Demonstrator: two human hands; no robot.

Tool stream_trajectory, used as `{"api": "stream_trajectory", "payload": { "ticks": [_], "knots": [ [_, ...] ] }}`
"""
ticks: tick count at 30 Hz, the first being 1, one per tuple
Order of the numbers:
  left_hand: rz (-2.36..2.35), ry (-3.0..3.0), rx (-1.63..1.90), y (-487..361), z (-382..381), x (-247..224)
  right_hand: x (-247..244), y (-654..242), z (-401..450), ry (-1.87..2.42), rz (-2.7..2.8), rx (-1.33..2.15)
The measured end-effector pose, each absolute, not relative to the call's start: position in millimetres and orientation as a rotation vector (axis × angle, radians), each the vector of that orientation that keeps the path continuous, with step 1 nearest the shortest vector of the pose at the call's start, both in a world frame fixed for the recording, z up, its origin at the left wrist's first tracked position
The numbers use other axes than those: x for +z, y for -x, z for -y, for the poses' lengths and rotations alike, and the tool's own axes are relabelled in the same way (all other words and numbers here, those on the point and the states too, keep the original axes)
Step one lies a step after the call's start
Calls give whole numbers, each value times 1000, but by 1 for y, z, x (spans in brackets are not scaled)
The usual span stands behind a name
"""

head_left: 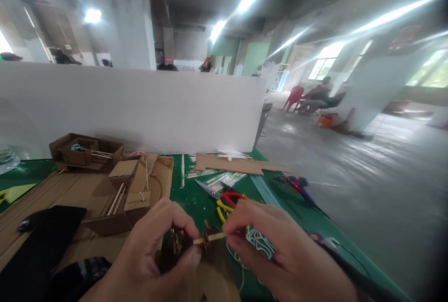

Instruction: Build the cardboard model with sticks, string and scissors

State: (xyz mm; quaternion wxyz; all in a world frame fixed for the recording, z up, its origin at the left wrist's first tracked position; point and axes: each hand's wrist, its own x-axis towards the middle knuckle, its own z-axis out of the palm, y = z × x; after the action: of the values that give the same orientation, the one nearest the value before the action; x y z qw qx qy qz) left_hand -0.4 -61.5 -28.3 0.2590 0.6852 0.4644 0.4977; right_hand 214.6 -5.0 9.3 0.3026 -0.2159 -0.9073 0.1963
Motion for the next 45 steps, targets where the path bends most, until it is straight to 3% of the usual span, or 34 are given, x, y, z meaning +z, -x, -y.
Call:
{"api": "stream_trajectory", "payload": {
  "ticks": [18, 29, 37, 45],
  "knots": [
    [-1163, -1675, 1332, 0, 63, -41, -8, -207, -3, 418, 2380, 398],
    [-1044, -1905, 1408, 14, 63, -64, 6, -220, 0, 591, 2432, 400],
    [-1062, -1844, 1386, 15, 64, -58, 5, -217, -1, 459, 2449, 414],
    [-989, -1744, 1553, 4, 60, -60, 3, -215, 0, 467, 2419, 418]
  ]
}}
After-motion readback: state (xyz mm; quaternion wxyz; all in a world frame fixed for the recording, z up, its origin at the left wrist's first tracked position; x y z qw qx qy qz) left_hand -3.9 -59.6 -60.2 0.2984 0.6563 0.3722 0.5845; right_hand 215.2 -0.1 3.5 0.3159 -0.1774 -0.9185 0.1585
